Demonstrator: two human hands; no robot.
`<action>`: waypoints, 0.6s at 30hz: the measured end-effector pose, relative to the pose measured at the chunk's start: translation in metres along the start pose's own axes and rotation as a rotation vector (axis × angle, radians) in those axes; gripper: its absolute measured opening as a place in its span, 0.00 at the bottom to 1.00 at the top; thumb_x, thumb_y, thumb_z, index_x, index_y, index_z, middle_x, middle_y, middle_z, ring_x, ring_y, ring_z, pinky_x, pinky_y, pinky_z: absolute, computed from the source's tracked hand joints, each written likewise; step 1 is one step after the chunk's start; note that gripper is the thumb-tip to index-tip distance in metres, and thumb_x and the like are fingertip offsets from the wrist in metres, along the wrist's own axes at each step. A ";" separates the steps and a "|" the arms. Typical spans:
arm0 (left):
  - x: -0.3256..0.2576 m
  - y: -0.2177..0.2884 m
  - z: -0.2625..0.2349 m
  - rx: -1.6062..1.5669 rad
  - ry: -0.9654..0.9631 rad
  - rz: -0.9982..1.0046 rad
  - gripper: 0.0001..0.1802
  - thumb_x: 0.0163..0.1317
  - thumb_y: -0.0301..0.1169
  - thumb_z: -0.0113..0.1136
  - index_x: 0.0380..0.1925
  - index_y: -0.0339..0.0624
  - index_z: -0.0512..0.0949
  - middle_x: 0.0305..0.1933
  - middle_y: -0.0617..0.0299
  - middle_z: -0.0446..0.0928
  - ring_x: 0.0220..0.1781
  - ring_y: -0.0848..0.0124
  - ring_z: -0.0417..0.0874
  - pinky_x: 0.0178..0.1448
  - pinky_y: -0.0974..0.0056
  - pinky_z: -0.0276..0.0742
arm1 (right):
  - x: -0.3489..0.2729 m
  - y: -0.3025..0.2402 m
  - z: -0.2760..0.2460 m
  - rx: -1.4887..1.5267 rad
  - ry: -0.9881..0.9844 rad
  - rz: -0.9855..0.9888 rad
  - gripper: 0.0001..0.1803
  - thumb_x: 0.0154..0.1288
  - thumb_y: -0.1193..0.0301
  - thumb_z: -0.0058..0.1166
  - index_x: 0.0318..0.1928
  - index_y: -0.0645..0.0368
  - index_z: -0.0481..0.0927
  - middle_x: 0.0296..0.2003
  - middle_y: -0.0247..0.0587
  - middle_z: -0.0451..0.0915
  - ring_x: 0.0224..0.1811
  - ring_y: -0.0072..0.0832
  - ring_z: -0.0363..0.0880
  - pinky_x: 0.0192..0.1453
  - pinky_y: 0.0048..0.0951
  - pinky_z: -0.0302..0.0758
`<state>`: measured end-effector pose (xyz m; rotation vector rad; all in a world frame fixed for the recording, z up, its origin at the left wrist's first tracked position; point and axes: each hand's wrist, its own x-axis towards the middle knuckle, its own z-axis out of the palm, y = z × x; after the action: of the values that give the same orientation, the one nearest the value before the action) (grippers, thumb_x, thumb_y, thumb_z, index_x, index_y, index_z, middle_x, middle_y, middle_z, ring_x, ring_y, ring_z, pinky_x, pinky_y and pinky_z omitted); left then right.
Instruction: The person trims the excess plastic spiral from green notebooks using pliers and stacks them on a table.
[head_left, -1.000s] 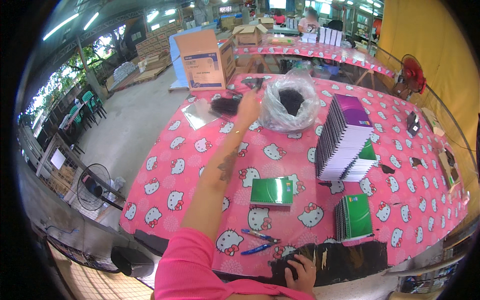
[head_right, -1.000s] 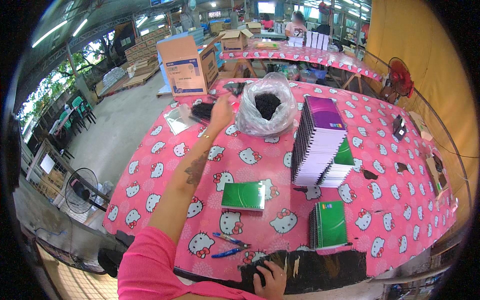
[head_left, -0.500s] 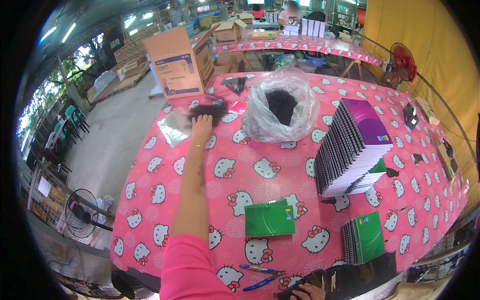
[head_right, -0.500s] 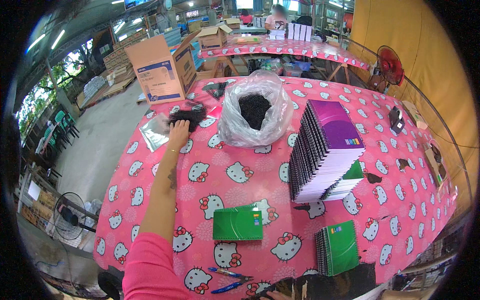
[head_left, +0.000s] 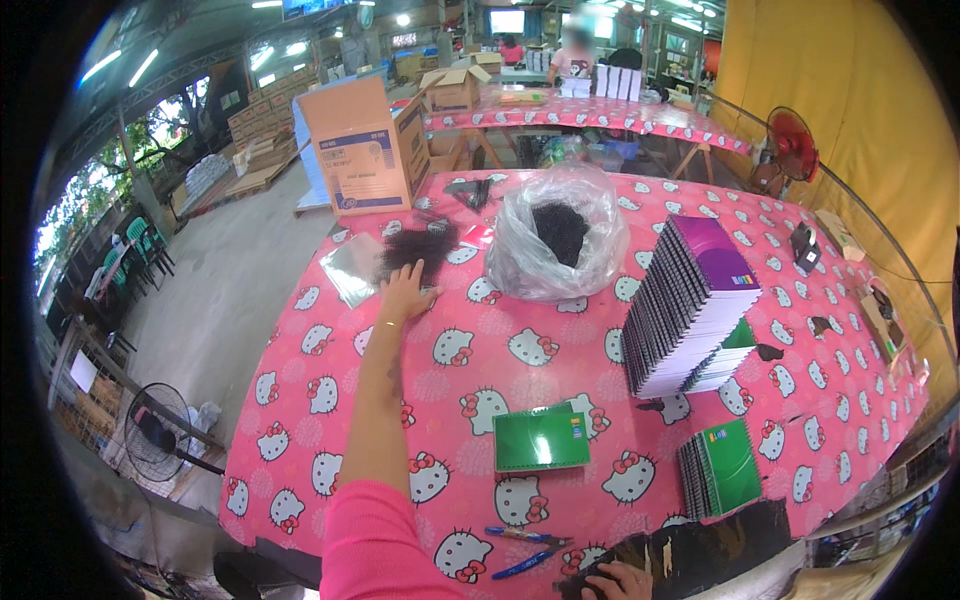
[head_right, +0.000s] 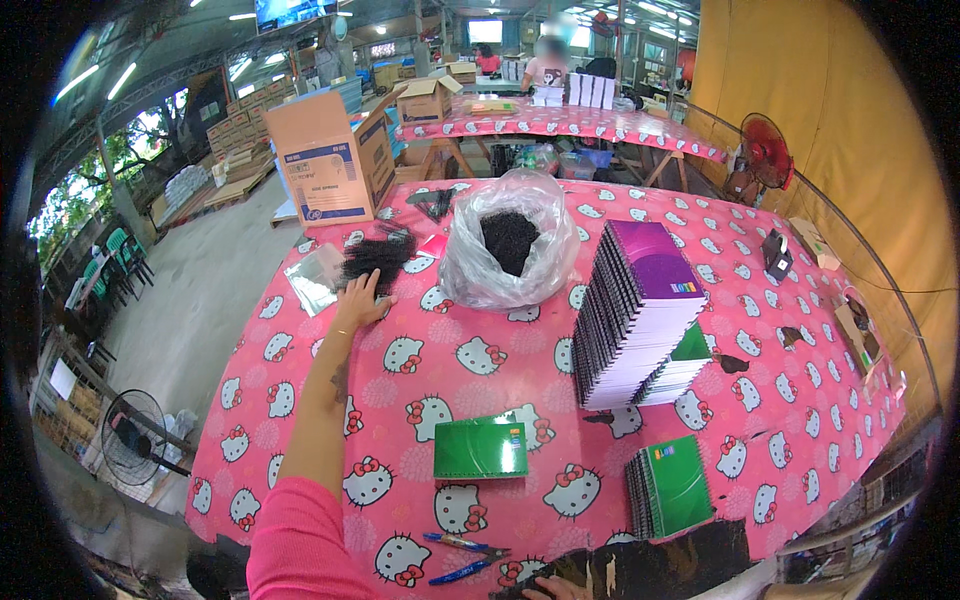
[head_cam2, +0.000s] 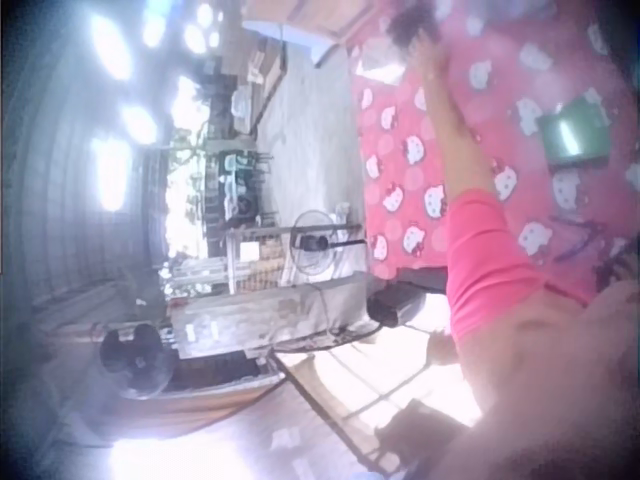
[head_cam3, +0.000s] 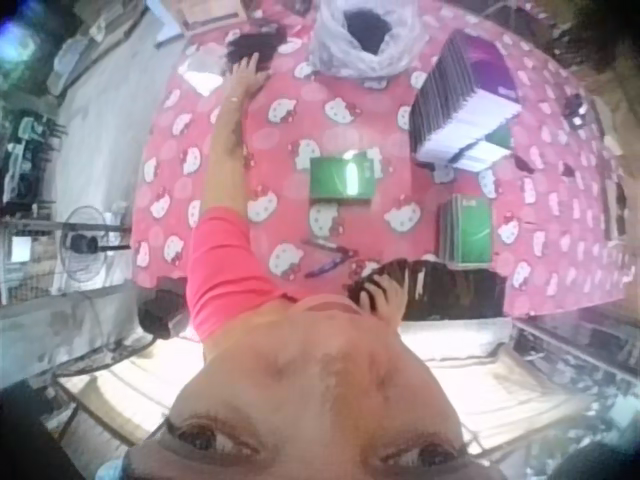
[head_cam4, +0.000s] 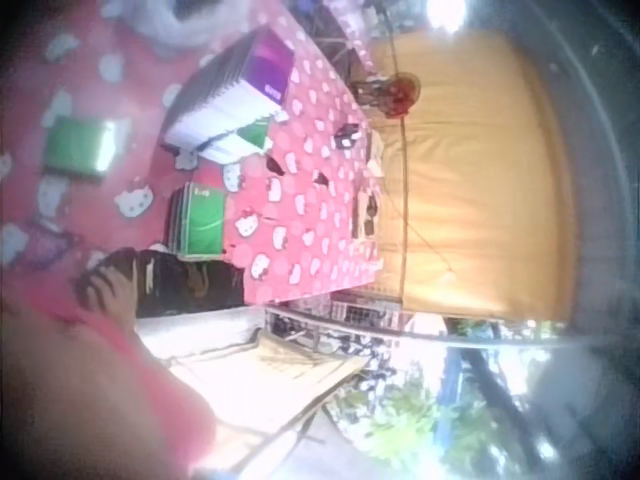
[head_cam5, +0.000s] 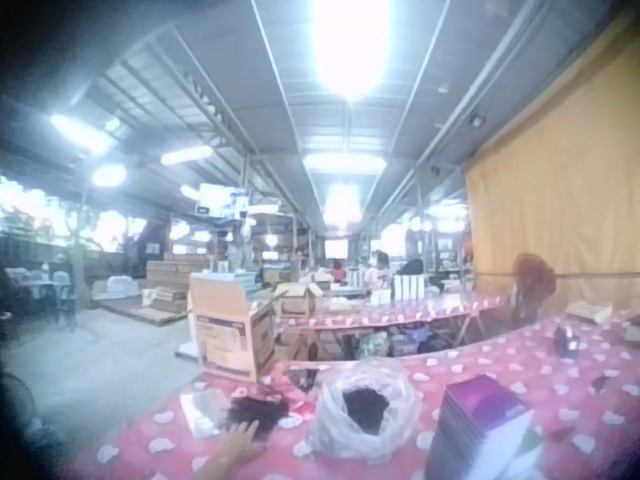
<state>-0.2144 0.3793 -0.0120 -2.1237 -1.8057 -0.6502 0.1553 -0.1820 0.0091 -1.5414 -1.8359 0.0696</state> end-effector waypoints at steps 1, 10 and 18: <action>0.006 0.002 -0.003 -0.006 0.006 0.004 0.46 0.59 0.67 0.56 0.62 0.38 0.70 0.58 0.49 0.72 0.64 0.50 0.69 0.68 0.39 0.61 | 0.001 0.000 0.000 -0.007 0.006 -0.001 0.12 0.56 0.68 0.65 0.41 0.53 0.83 0.46 0.40 0.82 0.52 0.43 0.79 0.58 0.46 0.73; -0.013 0.013 -0.020 -0.059 -0.110 0.007 0.45 0.59 0.68 0.55 0.56 0.36 0.74 0.57 0.46 0.74 0.62 0.49 0.71 0.66 0.43 0.63 | -0.001 -0.002 -0.003 -0.010 0.000 0.006 0.11 0.56 0.67 0.64 0.41 0.53 0.83 0.46 0.39 0.82 0.50 0.43 0.79 0.57 0.46 0.73; -0.086 0.008 -0.053 -0.076 -0.055 0.130 0.34 0.64 0.57 0.58 0.53 0.36 0.76 0.52 0.45 0.76 0.56 0.46 0.75 0.59 0.45 0.71 | -0.013 0.005 -0.002 0.006 -0.085 -0.007 0.14 0.55 0.66 0.66 0.44 0.50 0.84 0.51 0.38 0.81 0.56 0.42 0.77 0.62 0.45 0.69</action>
<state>-0.2255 0.2785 -0.0093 -2.3071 -1.6779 -0.6437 0.1607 -0.1924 0.0022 -1.5488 -1.9054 0.1391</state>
